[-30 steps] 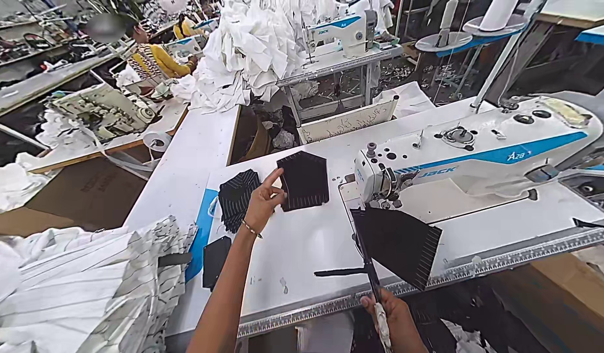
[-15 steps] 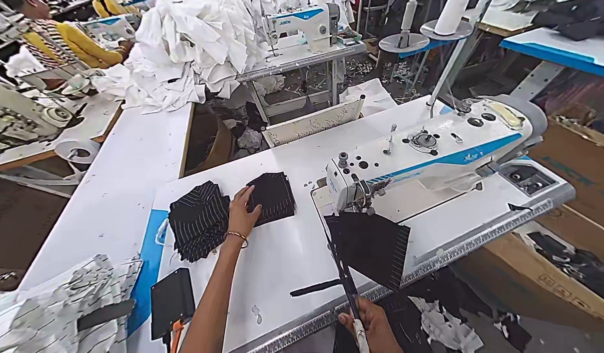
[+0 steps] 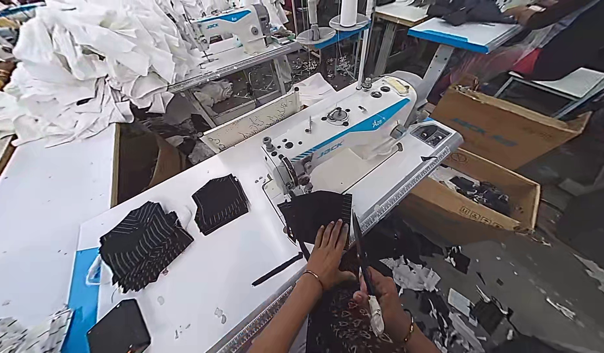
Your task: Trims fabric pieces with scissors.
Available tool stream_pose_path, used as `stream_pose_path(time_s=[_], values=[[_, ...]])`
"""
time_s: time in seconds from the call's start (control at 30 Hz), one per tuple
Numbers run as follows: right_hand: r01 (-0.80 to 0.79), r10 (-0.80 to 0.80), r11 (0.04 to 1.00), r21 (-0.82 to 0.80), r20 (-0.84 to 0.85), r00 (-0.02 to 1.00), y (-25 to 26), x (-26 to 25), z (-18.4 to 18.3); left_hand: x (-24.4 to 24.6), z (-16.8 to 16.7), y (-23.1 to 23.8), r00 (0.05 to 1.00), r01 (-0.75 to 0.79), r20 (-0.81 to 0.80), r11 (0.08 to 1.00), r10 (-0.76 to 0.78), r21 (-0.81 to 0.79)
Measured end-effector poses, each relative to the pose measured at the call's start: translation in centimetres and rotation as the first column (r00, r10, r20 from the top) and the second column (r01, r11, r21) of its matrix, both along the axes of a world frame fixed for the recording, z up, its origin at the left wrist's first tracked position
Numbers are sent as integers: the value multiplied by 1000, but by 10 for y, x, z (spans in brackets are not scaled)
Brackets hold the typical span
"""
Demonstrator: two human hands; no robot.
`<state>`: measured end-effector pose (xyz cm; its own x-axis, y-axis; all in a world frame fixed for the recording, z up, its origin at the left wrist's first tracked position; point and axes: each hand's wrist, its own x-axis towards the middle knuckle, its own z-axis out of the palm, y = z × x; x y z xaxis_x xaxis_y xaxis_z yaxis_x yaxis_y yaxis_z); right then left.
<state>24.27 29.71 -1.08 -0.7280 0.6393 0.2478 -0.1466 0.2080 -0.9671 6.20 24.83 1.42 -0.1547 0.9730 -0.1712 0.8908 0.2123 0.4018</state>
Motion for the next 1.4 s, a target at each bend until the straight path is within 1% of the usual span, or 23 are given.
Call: stream_pose_path(time_s=[0.03, 0.1, 0.13, 0.17, 0.2, 0.23, 0.27, 0.33, 0.37, 0.4, 0.43, 0.47, 0.53, 0.6, 0.67, 0.8, 0.93, 0.97, 1.07, 1.13, 1.2, 1.27, 1.4], values=[[35, -35, 999, -20, 2, 999, 0, 7, 0, 5, -4, 1, 999, -26, -25, 998, 28, 64], [86, -86, 994, -68, 1, 996, -3, 17, 0, 10, -17, -5, 994, -108, 11, 927, 111, 360], [96, -97, 992, -87, -4, 995, -5, 21, 0, 10, -21, -8, 986, -164, 92, 870, 137, 464], [98, -99, 989, -106, -10, 995, -6, 24, -1, 8, -20, -11, 964, -248, 219, 821, 153, 514], [97, -99, 988, -122, -12, 995, -7, 26, -2, 5, -12, -14, 910, -365, 372, 781, 183, 507], [93, -96, 988, -126, -16, 995, -8, 28, -3, -1, -1, -17, 823, -499, 520, 728, 228, 471], [88, -90, 989, -116, -16, 996, -7, 29, -4, -10, 12, -20, 705, -639, 658, 640, 265, 426], [72, -74, 995, -75, -21, 997, -7, 31, -5, -31, 40, -30, 415, -870, 867, 400, 277, 289], [61, -62, 997, -42, -28, 998, -6, 30, -4, -42, 51, -36, 296, -937, 919, 266, 261, 226], [56, -56, 998, 1, -36, 998, -6, 30, -4, -53, 57, -45, 211, -972, 947, 152, 243, 178], [56, -54, 997, 50, -42, 998, -5, 29, -4, -63, 58, -56, 174, -985, 954, 59, 244, 165], [52, -48, 994, 97, -40, 998, -4, 29, -4, -74, 53, -68, 178, -982, 946, -13, 271, 188], [41, -38, 987, 157, -20, 999, -5, 28, -4, -93, 28, -92, 214, -957, 889, -96, 404, 274], [23, -26, 983, 184, 15, 1000, -7, 29, -3, -105, 0, -114, 214, -946, 800, -84, 560, 312], [-3, -7, 982, 187, 56, 998, -9, 30, -6, -112, -17, -128, 214, -947, 694, -28, 687, 319], [-65, 42, 989, 134, 173, 984, -14, 30, -11, -116, -15, -137, 259, -933, 517, 73, 816, 352], [-127, 94, 986, 109, 267, 959, -17, 27, -10, -124, -14, -144, 279, -918, 400, 121, 873, 377], [-146, 111, 984, 100, 294, 949, -16, 26, -9, -126, -15, -147, 305, -907, 362, 152, 881, 393], [-200, 152, 975, 96, 365, 918, -15, 23, -5, -129, -17, -155, 409, -848, 174, 302, 896, 435], [-238, 179, 965, 110, 388, 904, -13, 20, -8, -129, -12, -158, 442, -836, 69, 383, 894, 392], [-280, 197, 950, 139, 426, 883, -12, 18, -7, -129, -12, -162, 470, -838, 50, 427, 881, 340], [-310, 206, 936, 167, 455, 866, -9, 15, -6, -133, -12, -164, 495, -835, 82, 448, 865, 318], [-337, 206, 917, 213, 471, 858, -10, 13, -7, -134, -2, -159, 491, -854, 68, 464, 869, 235]])
